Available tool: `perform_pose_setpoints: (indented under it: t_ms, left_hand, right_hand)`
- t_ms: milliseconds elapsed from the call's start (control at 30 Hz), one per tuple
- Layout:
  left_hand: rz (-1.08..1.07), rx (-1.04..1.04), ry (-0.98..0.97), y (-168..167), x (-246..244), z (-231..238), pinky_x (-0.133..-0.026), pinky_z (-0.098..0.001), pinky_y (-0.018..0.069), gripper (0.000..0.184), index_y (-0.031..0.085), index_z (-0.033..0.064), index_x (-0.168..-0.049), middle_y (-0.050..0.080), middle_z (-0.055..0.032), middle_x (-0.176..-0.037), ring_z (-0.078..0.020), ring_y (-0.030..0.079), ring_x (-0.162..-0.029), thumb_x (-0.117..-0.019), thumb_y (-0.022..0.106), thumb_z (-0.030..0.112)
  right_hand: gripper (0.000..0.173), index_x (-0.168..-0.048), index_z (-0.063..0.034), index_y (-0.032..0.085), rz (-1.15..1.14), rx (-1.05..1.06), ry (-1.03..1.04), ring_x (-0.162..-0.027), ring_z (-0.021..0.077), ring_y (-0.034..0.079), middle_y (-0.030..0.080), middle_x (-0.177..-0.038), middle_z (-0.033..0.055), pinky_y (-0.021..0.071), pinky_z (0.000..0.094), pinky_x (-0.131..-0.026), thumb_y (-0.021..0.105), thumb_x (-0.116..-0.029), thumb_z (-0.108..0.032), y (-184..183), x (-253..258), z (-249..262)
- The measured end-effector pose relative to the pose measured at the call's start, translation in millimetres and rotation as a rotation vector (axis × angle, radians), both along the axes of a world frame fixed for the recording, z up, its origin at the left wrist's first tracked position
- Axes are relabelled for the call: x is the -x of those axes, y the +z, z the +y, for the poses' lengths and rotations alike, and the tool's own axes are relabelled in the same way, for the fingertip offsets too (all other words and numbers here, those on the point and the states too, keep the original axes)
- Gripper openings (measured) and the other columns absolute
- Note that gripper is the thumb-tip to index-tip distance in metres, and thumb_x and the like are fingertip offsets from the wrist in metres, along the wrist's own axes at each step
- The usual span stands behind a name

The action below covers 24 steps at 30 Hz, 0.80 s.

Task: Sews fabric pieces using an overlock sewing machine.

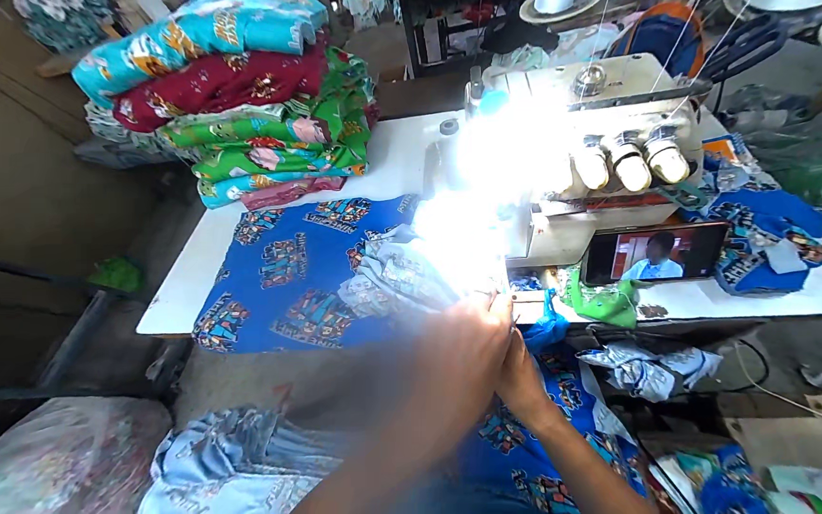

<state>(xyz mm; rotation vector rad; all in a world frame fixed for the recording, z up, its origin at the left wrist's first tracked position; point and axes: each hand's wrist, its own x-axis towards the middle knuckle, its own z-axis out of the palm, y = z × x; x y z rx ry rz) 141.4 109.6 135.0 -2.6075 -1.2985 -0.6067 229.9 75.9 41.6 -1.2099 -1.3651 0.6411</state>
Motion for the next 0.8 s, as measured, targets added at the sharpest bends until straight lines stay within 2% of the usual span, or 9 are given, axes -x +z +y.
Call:
perform_pose_setpoints:
  t_ms: [100, 233, 300, 400, 467, 567, 633, 700, 800]
  left_hand:
    - [0.024, -0.032, 0.026, -0.5, -0.8, 11.7, -0.045, -0.0341, 0.0424, 0.02, 0.077, 0.0086, -0.09, 0.062, -0.0081, -0.067, -0.0228, 0.06, -0.055, -0.0924, 0.07, 0.027]
    - [-0.004, -0.051, 0.013, 4.5, -3.9, 36.9, -0.043, -0.036, 0.0389, 0.013, 0.074, 0.0067, -0.085, 0.056, -0.007, -0.061, -0.0243, 0.057, -0.051, -0.0892, 0.073, 0.019]
    - [0.0, -0.049, 0.026, 9.4, -8.4, 47.1, -0.045, -0.0387, 0.0405, 0.013, 0.074, 0.0048, -0.086, 0.058, -0.0094, -0.063, -0.0269, 0.059, -0.054, -0.0899, 0.073, 0.017]
    - [0.023, -0.05, 0.041, 13.5, -14.8, 59.5, -0.048, -0.042, 0.0433, 0.01, 0.074, 0.0025, -0.089, 0.061, -0.0119, -0.067, -0.0302, 0.062, -0.059, -0.0901, 0.073, 0.013]
    - [0.035, -0.057, 0.044, 13.2, -17.6, 65.7, -0.049, -0.0433, 0.0444, 0.013, 0.073, 0.0021, -0.089, 0.062, -0.0128, -0.07, -0.0312, 0.063, -0.062, -0.0938, 0.07, 0.014]
    - [0.06, -0.045, 0.006, 16.3, -15.3, 69.8, -0.051, -0.0448, 0.0449, 0.016, 0.073, 0.0042, -0.091, 0.063, -0.0134, -0.077, -0.0323, 0.064, -0.066, -0.0975, 0.067, 0.018]
    - [0.062, -0.004, -0.069, 21.8, -2.2, 76.9, -0.053, -0.0474, 0.0476, 0.016, 0.073, 0.0063, -0.092, 0.065, -0.013, -0.079, -0.0331, 0.065, -0.066, -0.0976, 0.067, 0.019]
    - [0.057, 0.089, -0.128, 32.7, 16.8, 89.6, -0.061, -0.0514, 0.053, 0.016, 0.076, 0.0085, -0.095, 0.071, -0.012, -0.085, -0.0323, 0.069, -0.074, -0.0982, 0.067, 0.021]
    - [0.091, 0.165, -0.153, 57.3, 38.5, 108.5, -0.066, -0.0522, 0.0528, 0.022, 0.076, 0.0101, -0.096, 0.07, -0.0115, -0.087, -0.0307, 0.069, -0.079, -0.0999, 0.063, 0.027]
  right_hand:
    - [0.031, -0.112, 0.0133, 0.066, -0.012, -0.064, 0.023, -0.105, 0.0099, 0.067, 0.072, -0.105, 0.0191, 0.0472, 0.0193, -0.099, 0.062, -0.0938, -0.011, -0.3, 4.0, 7.8]
    - [0.025, -0.108, 0.009, 0.069, -0.031, -0.046, 0.069, -0.101, 0.0158, 0.069, 0.072, -0.104, 0.0191, 0.0513, 0.0231, -0.094, 0.06, -0.0943, -0.011, 7.9, 8.8, 17.4]
    - [0.026, -0.11, 0.008, 0.069, -0.032, -0.041, 0.108, -0.102, 0.016, 0.069, 0.071, -0.106, 0.0193, 0.0515, 0.0239, -0.094, 0.058, -0.0976, -0.012, 8.6, 8.6, 20.4]
    - [0.027, -0.11, 0.006, 0.069, -0.031, -0.021, 0.152, -0.096, 0.0133, 0.067, 0.069, -0.103, 0.0162, 0.0527, 0.023, -0.089, 0.054, -0.1017, -0.015, 4.4, 5.7, 22.7]
    - [0.028, -0.109, 0.003, 0.069, -0.03, 0.014, 0.177, -0.091, 0.0094, 0.066, 0.068, -0.101, 0.0126, 0.0531, 0.0211, -0.084, 0.053, -0.1045, -0.019, 0.6, 2.8, 23.2]
    - [0.029, -0.116, 0.0002, 0.07, -0.03, 0.042, 0.196, -0.092, 0.0076, 0.066, 0.069, -0.105, 0.011, 0.0538, 0.0203, -0.085, 0.052, -0.1059, -0.021, -4.7, -3.6, 21.1]
    - [0.03, -0.118, -0.0015, 0.071, -0.016, 0.042, 0.213, -0.098, 0.0092, 0.067, 0.07, -0.109, 0.0101, 0.0547, 0.0222, -0.089, 0.051, -0.1066, -0.02, -7.3, -11.0, 19.9]
    - [0.029, -0.118, -0.0015, 0.072, 0.007, 0.042, 0.212, -0.101, 0.0108, 0.069, 0.071, -0.112, 0.0093, 0.0568, 0.0249, -0.091, 0.049, -0.1072, -0.018, -5.7, -20.1, 19.0]
    - [0.028, -0.117, -0.0011, 0.073, 0.056, -0.008, 0.1, -0.093, 0.0075, 0.069, 0.072, -0.108, 0.0072, 0.0584, 0.0223, -0.085, 0.05, -0.1059, -0.013, 6.1, -28.7, 22.7]
